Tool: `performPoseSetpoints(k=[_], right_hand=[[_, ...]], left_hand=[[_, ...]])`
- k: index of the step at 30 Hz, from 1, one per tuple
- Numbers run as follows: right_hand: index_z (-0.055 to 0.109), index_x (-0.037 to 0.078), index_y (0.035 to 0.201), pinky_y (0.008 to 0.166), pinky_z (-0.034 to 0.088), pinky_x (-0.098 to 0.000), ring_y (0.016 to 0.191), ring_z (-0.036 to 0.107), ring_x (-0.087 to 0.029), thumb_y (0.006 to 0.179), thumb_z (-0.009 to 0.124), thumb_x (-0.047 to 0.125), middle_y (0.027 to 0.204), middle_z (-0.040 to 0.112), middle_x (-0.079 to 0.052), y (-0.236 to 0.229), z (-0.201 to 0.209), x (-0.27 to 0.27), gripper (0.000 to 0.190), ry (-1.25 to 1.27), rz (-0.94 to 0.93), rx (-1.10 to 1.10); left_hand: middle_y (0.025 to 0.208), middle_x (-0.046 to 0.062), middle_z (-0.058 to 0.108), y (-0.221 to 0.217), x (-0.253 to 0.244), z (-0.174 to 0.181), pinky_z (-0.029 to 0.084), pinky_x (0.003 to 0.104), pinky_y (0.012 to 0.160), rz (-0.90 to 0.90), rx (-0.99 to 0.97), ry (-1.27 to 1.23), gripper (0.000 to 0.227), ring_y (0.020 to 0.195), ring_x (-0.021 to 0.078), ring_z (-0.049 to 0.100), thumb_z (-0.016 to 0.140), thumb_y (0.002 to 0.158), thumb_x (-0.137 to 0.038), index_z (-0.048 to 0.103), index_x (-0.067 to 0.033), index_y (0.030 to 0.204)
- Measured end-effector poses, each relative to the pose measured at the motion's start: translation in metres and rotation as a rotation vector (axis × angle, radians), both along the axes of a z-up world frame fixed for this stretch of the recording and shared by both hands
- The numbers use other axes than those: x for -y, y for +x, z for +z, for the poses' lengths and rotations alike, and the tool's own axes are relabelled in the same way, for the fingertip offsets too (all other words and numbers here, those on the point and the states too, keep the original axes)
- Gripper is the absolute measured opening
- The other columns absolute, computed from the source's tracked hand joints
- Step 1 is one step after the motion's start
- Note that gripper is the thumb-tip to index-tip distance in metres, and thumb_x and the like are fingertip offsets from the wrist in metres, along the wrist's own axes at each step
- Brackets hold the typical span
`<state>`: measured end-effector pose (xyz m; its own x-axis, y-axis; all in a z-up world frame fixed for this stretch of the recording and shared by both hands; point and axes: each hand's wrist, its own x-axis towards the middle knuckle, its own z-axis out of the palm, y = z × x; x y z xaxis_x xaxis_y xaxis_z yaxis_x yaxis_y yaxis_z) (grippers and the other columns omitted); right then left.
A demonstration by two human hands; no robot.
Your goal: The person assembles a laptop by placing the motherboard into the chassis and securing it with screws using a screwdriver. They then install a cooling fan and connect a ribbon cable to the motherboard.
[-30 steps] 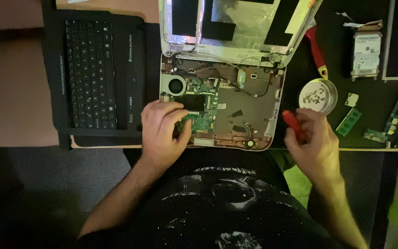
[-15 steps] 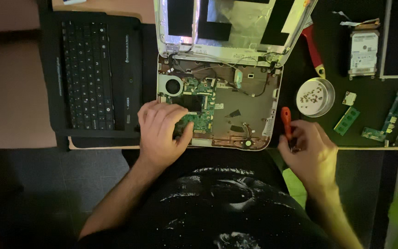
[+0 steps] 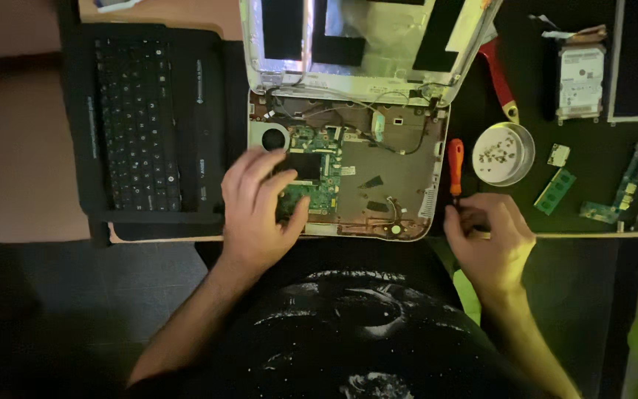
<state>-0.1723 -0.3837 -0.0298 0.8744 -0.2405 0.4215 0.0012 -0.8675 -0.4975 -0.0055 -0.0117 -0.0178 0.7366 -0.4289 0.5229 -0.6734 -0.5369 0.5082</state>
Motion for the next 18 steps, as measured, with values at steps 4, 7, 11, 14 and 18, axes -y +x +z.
performPoseSetpoints(k=[4,7,11,14,18], right_hand=[[0.088,-0.002,0.114,0.075,0.07,-0.0417,0.079,0.082,-0.031,0.101,0.106,-0.001,0.102,0.082,-0.012,-0.006,0.015,-0.007,0.023,0.042,0.026,0.006],[0.088,0.001,0.108,0.074,0.07,-0.0439,0.081,0.085,-0.038,0.094,0.109,0.002,0.099,0.083,-0.013,-0.022,0.006,0.002,0.025,0.071,0.046,0.032],[0.091,0.01,0.109,0.076,0.066,-0.0422,0.071,0.078,-0.031,0.103,0.103,0.005,0.085,0.08,-0.005,-0.068,-0.042,0.041,0.015,0.014,-0.156,0.008],[0.089,0.007,0.115,0.082,0.061,-0.041,0.078,0.075,-0.026,0.111,0.103,0.002,0.088,0.08,-0.005,-0.07,-0.017,0.067,0.015,-0.076,-0.297,-0.079],[0.089,0.002,0.122,0.076,0.064,-0.0421,0.086,0.08,-0.025,0.117,0.114,0.017,0.116,0.083,-0.012,-0.047,0.021,0.077,0.029,-0.123,-0.471,-0.184]], left_hand=[[0.169,0.02,0.069,0.002,0.003,0.01,0.049,0.071,0.131,-0.033,-0.012,0.015,0.042,0.159,0.0561,0.061,0.093,0.11,-0.024,0.078,-0.0063,0.144],[0.168,0.024,0.069,0.002,0.004,0.011,0.049,0.076,0.127,-0.075,-0.03,0.028,0.047,0.156,0.0626,0.062,0.097,0.104,-0.02,0.078,-0.0051,0.144],[0.168,0.024,0.069,-0.001,0.003,0.004,0.048,0.077,0.13,-0.066,-0.038,0.035,0.04,0.155,0.0598,0.064,0.094,0.108,-0.022,0.08,-0.0059,0.141],[0.164,0.025,0.068,0.003,0.005,0.014,0.051,0.076,0.13,-0.104,-0.022,0.087,0.039,0.152,0.0561,0.066,0.091,0.111,-0.026,0.077,-0.0037,0.14],[0.159,0.024,0.07,0.004,0.009,0.02,0.052,0.071,0.13,-0.115,0.014,0.13,0.039,0.152,0.0508,0.07,0.086,0.116,-0.034,0.077,-0.0024,0.137]])
